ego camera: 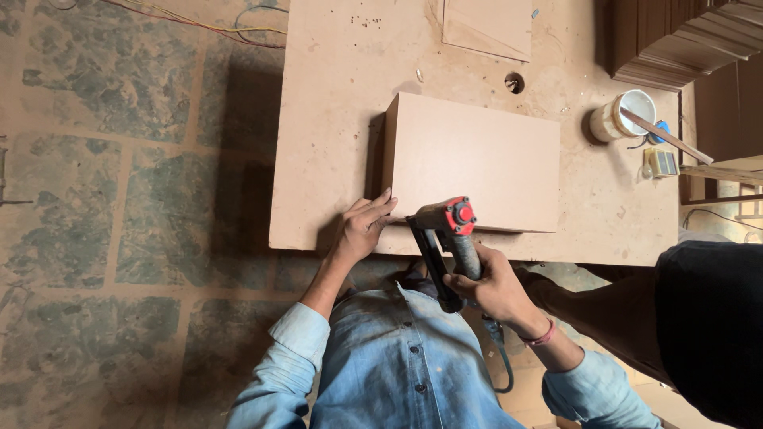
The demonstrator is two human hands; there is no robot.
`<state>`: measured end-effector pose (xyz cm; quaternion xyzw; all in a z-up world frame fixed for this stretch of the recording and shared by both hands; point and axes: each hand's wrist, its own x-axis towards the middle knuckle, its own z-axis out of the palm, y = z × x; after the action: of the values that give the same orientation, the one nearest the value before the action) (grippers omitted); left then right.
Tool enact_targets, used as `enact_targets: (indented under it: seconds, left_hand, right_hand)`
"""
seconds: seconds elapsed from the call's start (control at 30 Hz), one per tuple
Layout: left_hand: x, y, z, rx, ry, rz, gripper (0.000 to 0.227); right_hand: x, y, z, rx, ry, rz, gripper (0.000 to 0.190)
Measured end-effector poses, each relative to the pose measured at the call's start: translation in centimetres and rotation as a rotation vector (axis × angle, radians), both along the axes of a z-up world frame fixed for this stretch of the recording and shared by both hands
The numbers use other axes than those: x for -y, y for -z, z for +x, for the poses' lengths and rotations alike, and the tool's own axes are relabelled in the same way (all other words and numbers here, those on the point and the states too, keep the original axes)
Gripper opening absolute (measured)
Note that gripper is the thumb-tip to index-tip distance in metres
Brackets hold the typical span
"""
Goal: The person applies glue to the edges of a rectangular cardboard frame, places a flat cardboard sheet on top, and secures it with a pneumatic nail gun. They repeat this process for multiple units, stacking the finished boxes on the table.
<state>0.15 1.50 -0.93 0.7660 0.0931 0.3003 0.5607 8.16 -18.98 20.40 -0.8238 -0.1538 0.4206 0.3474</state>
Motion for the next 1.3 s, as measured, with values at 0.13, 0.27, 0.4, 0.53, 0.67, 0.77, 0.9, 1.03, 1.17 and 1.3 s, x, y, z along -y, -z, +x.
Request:
enact_targets:
  seconds: [0.13,0.27,0.4,0.53,0.67,0.77,0.9,1.03,1.17,1.3]
  left_hand:
    - [-0.8,0.3,-0.4,-0.032,0.036,-0.012,0.032]
    - [-3.8,-0.2,3.8,-0.013,0.000,0.033,0.038]
    - [-8.6,-0.9,14.9,-0.040,0.003,0.243,0.064]
    - [-11.6,-0.5,18.4,-0.217,0.264,0.110,0.061]
    - [-11.5,-0.2,11.8,-0.239,0.186,0.217,0.065]
    - [-5.4,0.0,5.5,-0.242,0.068,0.245,0.076]
    - [5.4,-1.7,3.7,-0.256,-0.198,0.343,0.067]
    - [9.5,-4.4,5.4,-0.209,-0.255,0.666,0.052]
    - [11.4,-5.4,9.4,-0.070,0.010,0.763,0.039]
    - [12.4,-4.7,11.5,-0.042,0.080,0.792,0.029]
  right_hand:
    - [2.4,-0.3,0.2,-0.053,0.125,-0.065,0.018]
    - [5.4,0.7,0.0,-0.023,0.200,-0.012,0.017]
    - [6.9,3.9,0.2,-0.059,0.353,0.053,0.016]
    - [7.8,5.9,1.7,-0.020,0.428,0.120,0.016]
    - [7.4,5.3,5.5,0.016,0.517,0.107,0.012]
    - [7.5,3.3,9.8,0.045,0.596,0.083,0.017]
    - [10.7,-0.6,12.8,0.116,0.571,0.131,0.036]
    - [14.1,-2.7,12.9,-0.011,0.565,0.136,0.043]
    - [15.5,-2.0,11.1,0.003,0.432,0.017,0.033]
    - [15.4,-0.8,9.8,-0.054,0.376,0.148,0.017]
